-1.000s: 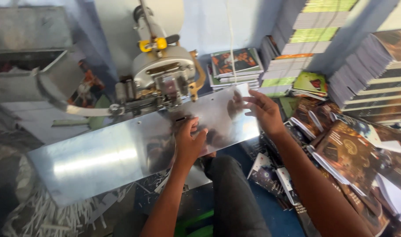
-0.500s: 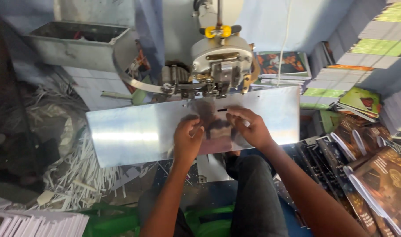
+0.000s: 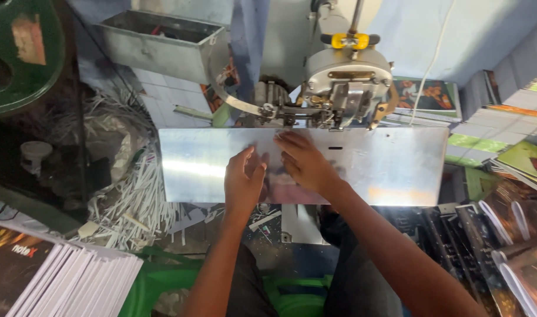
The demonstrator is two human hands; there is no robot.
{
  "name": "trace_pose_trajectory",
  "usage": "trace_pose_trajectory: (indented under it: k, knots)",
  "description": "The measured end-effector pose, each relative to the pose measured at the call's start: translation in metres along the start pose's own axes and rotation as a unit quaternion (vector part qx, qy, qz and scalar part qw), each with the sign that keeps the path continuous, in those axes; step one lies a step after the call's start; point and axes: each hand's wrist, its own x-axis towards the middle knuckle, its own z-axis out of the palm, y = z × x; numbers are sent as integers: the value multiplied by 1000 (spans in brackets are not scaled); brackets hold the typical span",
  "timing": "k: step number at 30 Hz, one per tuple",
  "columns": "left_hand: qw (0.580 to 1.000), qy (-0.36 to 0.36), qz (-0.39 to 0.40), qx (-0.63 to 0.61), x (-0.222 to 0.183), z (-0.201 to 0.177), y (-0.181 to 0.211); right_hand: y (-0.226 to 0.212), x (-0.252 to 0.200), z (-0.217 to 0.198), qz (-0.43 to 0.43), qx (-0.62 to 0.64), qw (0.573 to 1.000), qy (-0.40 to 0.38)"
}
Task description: The person repeatedly picks up a book cover, places it on a binding machine, and operates the machine to attach the cover to the pages. The person then removes the bound book and places it on a stack, repeating this process for multiple units.
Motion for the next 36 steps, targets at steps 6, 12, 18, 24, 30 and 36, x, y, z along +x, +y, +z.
trace_pose_trajectory:
  k: [6,12,18,24,30,36]
  knots:
    - [997,39,-2,72,-4,-58,-1,-3,33,37,-20,-102,993,-58]
    - [976,105,35,186,-14,-133,3,-2,70,71,-37,-155,979,-128]
    - [940,163,55,294,-33,-201,15,-9,69,94,1,-199,977,-75]
    - [855,193,23,481,-64,-252,17,-3,66,92,-19,-177,983,-43]
    - [778,212,-89,585,-99,-288,-14,-1,65,93,-27,-180,983,-38]
    - [771,195,-163,583,-130,-304,-55,-1,62,93,-25,-180,983,-32]
